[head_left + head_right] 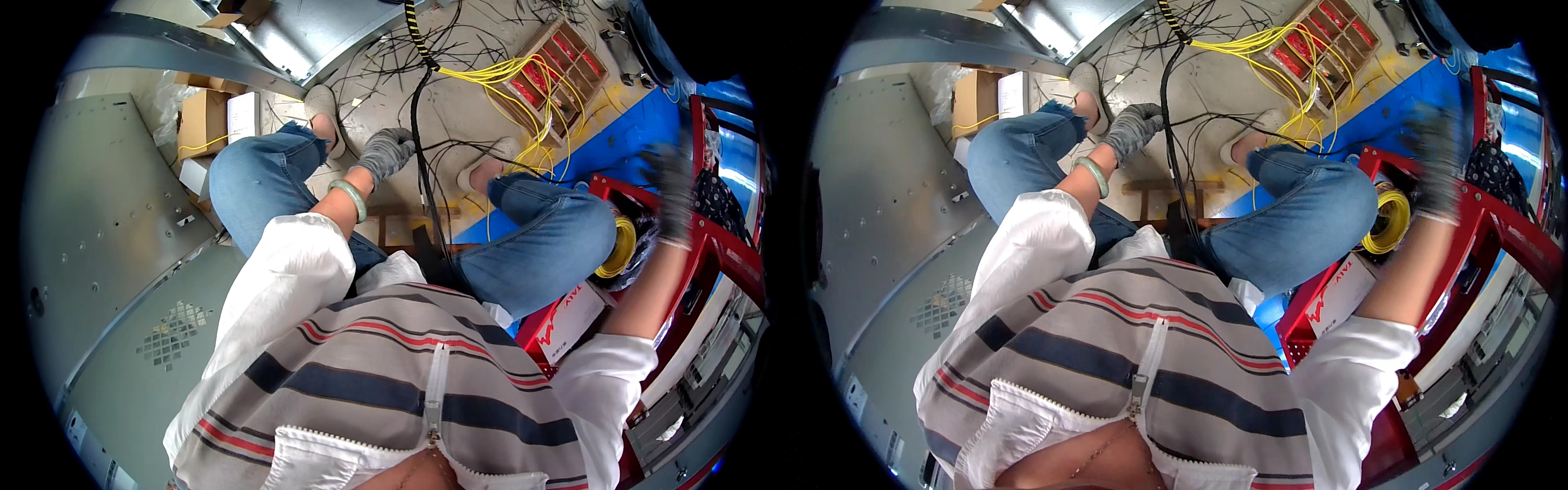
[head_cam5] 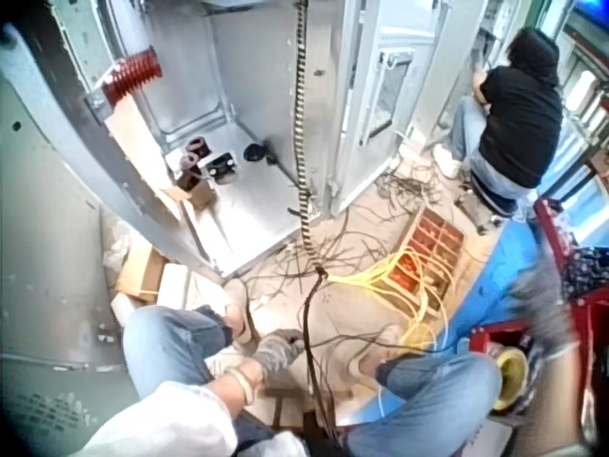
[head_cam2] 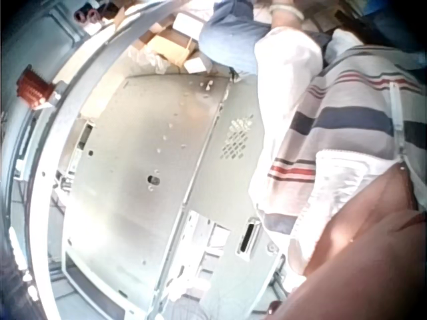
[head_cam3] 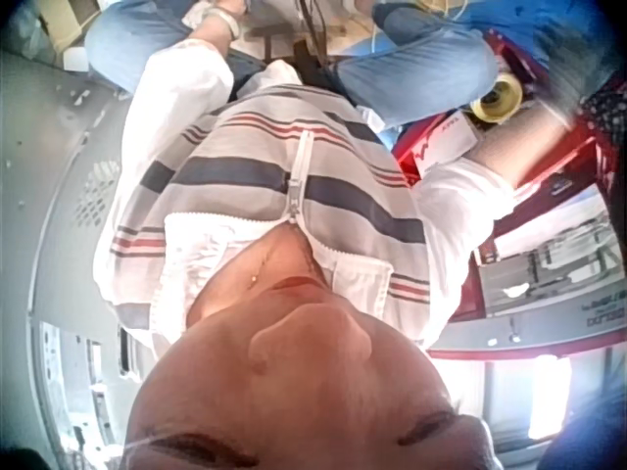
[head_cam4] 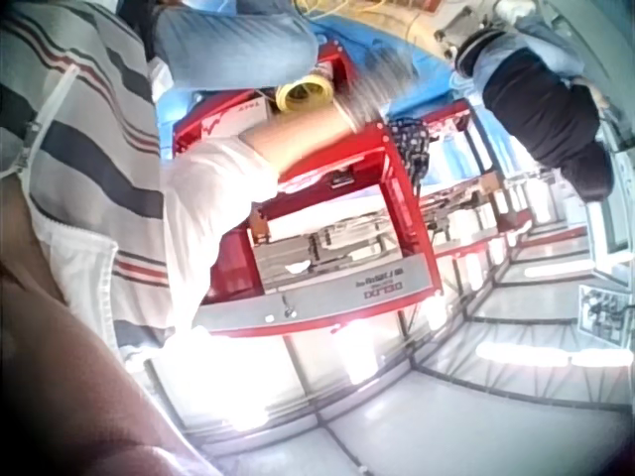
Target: The person sits on the floor and untangles a bundle of black and yellow wires, separating them into groups and arranging them by hand. The person then lifts the organized wires and places them into a metal enclosure.
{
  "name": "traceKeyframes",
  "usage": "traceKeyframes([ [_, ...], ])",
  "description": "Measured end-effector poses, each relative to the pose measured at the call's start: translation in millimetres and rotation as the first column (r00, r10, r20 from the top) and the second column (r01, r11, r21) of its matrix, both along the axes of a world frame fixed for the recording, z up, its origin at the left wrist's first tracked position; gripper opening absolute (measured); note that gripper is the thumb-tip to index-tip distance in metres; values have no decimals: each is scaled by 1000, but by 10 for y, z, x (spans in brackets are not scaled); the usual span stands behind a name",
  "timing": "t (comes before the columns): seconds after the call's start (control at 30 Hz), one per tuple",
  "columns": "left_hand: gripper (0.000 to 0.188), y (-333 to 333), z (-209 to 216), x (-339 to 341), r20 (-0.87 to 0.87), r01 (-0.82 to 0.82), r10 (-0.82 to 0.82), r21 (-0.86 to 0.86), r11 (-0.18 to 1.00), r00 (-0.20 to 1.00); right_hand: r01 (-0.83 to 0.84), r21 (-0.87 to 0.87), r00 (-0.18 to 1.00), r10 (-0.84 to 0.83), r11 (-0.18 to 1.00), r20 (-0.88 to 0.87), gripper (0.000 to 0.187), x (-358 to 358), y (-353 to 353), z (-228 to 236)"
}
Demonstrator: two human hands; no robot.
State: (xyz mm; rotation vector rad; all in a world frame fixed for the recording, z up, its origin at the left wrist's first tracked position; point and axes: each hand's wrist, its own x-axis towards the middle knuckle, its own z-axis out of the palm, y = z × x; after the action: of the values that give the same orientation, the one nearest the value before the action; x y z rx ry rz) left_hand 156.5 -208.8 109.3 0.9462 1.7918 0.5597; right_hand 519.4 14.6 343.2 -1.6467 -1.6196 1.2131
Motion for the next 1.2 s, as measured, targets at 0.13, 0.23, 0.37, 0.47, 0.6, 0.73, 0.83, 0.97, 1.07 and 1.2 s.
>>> traceKeyframes([
  [0.13,24,-47,-55,-21,11,-8,8,25,1000,1000,-431,-45,862,425,901,277,43,-1276,-1244,-1115],
  [0.23,21,-9,95,14,24,10,-11,68,998,1000,-561,-31,782,542,827,310,51,-1903,-1957,-1615],
  [0.37,21,-44,156,-5,37,-23,22,20,1000,999,-356,-430,932,350,830,-95,38,-2188,-2248,-1880],
  [0.47,20,7,320,-13,374,-123,173,-153,980,911,-418,-145,899,432,897,73,26,-1990,-2070,-1920],
  [0.6,21,-79,224,75,756,-264,480,-401,877,445,-498,-103,746,485,861,456,24,-1902,-1966,-1878],
  [0.73,17,-137,271,211,762,-247,646,-619,745,40,-315,-583,948,225,749,-223,23,-1982,-2126,-1806],
  [0.83,15,-159,214,174,757,-192,624,-595,781,193,-372,-775,903,5,510,-430,25,-1933,-2176,-2030],
  [0.97,13,-130,389,177,668,-177,552,-545,820,500,-462,-711,846,503,530,-175,24,-2023,-2075,-1851],
  [1.07,15,-80,475,177,476,-251,542,-545,800,692,-597,-475,749,662,647,-38,21,-2036,-2002,-1748],
  [1.2,11,-55,257,110,547,-457,663,-480,749,511,-440,-3,875,429,898,-223,29,-1637,-1742,-1472],
])
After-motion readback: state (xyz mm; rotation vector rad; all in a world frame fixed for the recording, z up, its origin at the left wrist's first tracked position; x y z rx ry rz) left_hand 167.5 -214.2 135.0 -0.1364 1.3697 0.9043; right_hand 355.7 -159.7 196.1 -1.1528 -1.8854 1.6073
